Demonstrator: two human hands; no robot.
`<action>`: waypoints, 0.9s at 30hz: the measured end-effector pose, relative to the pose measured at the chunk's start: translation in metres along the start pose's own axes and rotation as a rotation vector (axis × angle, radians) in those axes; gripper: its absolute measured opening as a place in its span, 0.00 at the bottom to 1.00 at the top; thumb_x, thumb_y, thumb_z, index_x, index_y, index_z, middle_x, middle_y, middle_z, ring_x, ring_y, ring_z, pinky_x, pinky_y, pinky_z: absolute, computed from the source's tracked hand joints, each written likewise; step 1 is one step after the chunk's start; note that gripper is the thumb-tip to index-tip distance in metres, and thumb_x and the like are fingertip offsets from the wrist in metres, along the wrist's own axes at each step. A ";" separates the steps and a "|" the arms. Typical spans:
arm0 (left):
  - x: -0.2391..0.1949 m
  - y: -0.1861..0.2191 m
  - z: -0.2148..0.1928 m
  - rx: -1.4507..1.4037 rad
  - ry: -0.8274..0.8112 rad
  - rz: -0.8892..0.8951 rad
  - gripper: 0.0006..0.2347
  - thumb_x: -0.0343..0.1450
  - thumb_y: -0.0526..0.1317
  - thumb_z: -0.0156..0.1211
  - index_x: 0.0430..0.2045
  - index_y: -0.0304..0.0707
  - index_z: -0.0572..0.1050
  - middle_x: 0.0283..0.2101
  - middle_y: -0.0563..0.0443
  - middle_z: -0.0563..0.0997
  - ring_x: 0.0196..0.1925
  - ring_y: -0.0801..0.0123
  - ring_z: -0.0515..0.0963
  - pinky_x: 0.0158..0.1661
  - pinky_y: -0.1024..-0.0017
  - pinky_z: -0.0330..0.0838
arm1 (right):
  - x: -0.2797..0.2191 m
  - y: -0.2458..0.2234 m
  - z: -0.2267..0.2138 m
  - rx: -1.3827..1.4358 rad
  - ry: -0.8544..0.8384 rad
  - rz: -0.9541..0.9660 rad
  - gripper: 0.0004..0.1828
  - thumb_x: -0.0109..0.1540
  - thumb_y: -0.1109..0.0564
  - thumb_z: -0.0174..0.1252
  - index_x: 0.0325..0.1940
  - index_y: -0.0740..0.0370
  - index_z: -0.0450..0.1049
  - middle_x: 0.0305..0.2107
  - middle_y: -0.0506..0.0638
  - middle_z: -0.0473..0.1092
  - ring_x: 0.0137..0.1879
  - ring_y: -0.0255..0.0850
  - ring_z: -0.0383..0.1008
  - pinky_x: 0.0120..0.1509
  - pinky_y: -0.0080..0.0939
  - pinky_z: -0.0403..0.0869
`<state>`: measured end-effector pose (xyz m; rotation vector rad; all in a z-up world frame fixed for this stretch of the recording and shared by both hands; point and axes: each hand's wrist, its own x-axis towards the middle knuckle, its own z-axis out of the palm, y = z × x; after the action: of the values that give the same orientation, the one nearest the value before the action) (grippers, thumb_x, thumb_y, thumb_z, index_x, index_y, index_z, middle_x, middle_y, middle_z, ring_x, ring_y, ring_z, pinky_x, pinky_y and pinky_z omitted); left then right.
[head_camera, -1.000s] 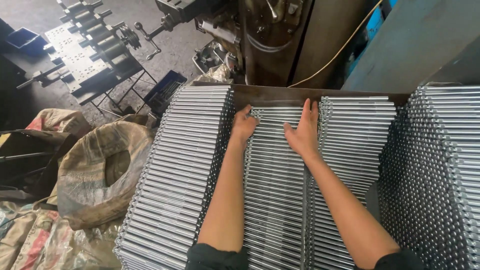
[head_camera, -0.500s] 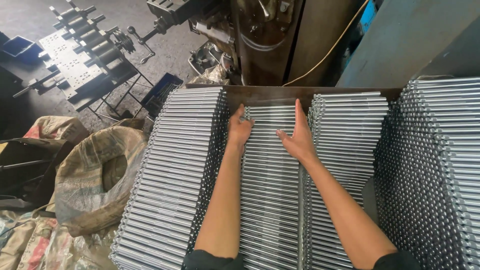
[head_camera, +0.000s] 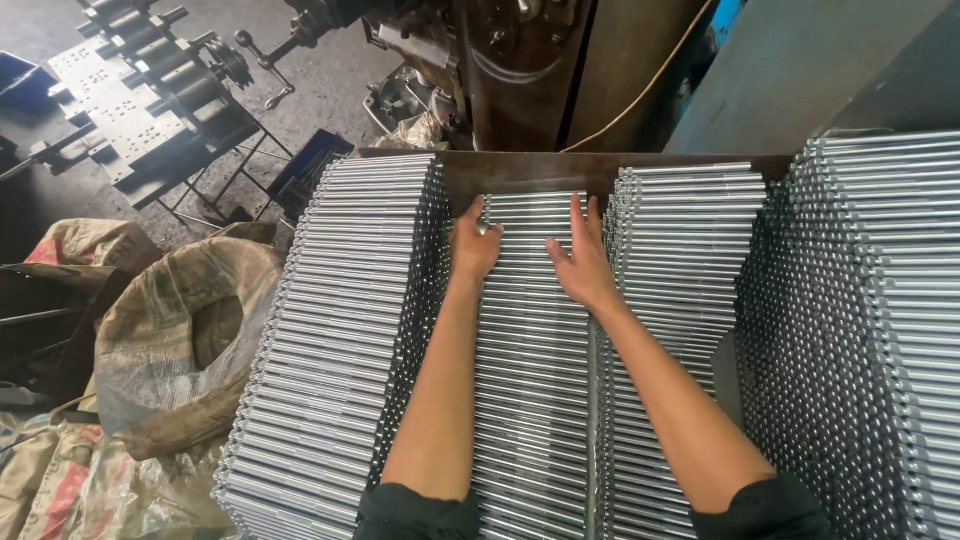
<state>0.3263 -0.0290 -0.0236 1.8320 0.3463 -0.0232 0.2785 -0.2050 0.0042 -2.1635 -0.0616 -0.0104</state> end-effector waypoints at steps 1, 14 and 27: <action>-0.002 0.003 -0.003 -0.042 0.009 0.031 0.26 0.71 0.33 0.59 0.67 0.37 0.65 0.68 0.36 0.68 0.72 0.48 0.62 0.70 0.51 0.57 | -0.004 -0.004 -0.005 0.025 0.005 -0.016 0.41 0.70 0.52 0.49 0.83 0.53 0.37 0.77 0.66 0.28 0.81 0.64 0.32 0.80 0.66 0.46; -0.234 0.044 -0.030 -1.103 -0.186 -0.386 0.09 0.74 0.30 0.54 0.47 0.27 0.71 0.41 0.42 0.78 0.36 0.67 0.81 0.31 0.83 0.80 | -0.099 0.103 -0.052 -0.296 0.683 0.142 0.30 0.73 0.56 0.55 0.77 0.64 0.55 0.70 0.68 0.46 0.77 0.65 0.47 0.78 0.69 0.49; -0.300 0.025 -0.091 -1.093 -0.135 -0.529 0.14 0.69 0.26 0.48 0.49 0.33 0.67 0.44 0.38 0.73 0.37 0.60 0.73 0.32 0.70 0.70 | -0.092 0.087 -0.024 -0.701 0.442 -0.401 0.44 0.66 0.22 0.32 0.74 0.48 0.64 0.59 0.65 0.53 0.68 0.61 0.54 0.73 0.84 0.42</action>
<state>0.0314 -0.0161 0.0840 0.6263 0.5903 -0.2685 0.1911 -0.2775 -0.0569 -2.7474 -0.2671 -0.8484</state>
